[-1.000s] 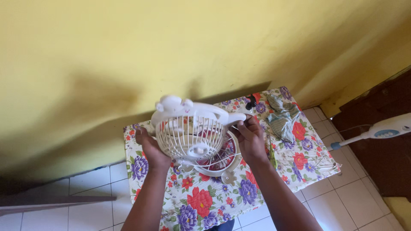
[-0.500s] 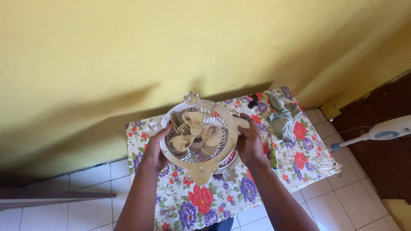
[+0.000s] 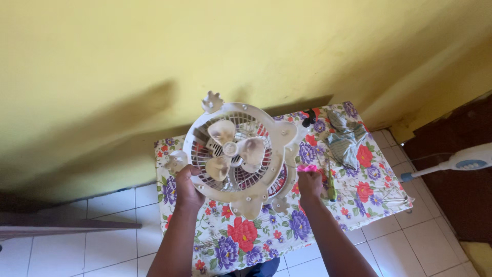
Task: The person disassembles a small white and pink electric fan on a floral tablecloth. They remove the front grille, then the rear grille and fan blades, and finally wipe the fan blades with a cloth.
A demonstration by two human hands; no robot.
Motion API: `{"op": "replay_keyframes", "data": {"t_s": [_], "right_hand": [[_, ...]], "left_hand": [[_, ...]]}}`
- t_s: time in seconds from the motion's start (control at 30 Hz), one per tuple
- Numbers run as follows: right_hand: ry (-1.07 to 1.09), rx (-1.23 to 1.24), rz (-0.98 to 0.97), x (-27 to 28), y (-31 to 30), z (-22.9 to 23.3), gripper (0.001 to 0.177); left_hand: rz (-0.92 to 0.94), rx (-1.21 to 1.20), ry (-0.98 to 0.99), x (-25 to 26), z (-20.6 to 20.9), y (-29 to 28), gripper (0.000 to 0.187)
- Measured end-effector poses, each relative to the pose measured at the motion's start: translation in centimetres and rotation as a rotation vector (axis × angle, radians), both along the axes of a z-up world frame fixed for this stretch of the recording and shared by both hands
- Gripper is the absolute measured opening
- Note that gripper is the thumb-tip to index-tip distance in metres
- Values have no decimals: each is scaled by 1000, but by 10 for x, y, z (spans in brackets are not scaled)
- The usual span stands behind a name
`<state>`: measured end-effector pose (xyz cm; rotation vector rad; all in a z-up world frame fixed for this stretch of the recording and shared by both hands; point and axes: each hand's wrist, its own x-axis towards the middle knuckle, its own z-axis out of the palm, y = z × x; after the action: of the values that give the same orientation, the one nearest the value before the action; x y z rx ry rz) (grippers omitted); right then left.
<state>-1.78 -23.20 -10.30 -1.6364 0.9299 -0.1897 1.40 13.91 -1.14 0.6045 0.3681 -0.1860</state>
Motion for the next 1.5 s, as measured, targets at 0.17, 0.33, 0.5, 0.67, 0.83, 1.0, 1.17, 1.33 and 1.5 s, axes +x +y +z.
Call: {"op": "replay_keyframes", "data": {"t_s": [0.17,0.33,0.5,0.67,0.83,1.0,1.17,1.33,1.5], "right_hand": [[242,71,76,-18,-5,-49,39],[298,255,198,-24,7,-47,27],[164,191,189,-27,16,-33,25],[171,-40,236,-33,13,-3,27],[34,171,338,-43,-6,25,24],[91,61,456,-57,-34,37,25],[121,44,533,-73,-62,50,27],[145,148,554,-93,-86,69,30],[182,87,633,-106,-104,81,32]], "left_hand": [[31,36,-40,-5,-3,-9,43],[41,60,-44,-9,-2,-12,44],[22,30,-7,-7,2,-15,45],[80,7,-66,-7,17,-19,45],[123,-32,-141,2,42,-29,44],[144,-16,-185,14,56,-39,43],[183,-26,-189,22,52,-51,40],[206,-36,-193,25,43,-58,41],[180,-41,-170,22,36,-64,41]]}}
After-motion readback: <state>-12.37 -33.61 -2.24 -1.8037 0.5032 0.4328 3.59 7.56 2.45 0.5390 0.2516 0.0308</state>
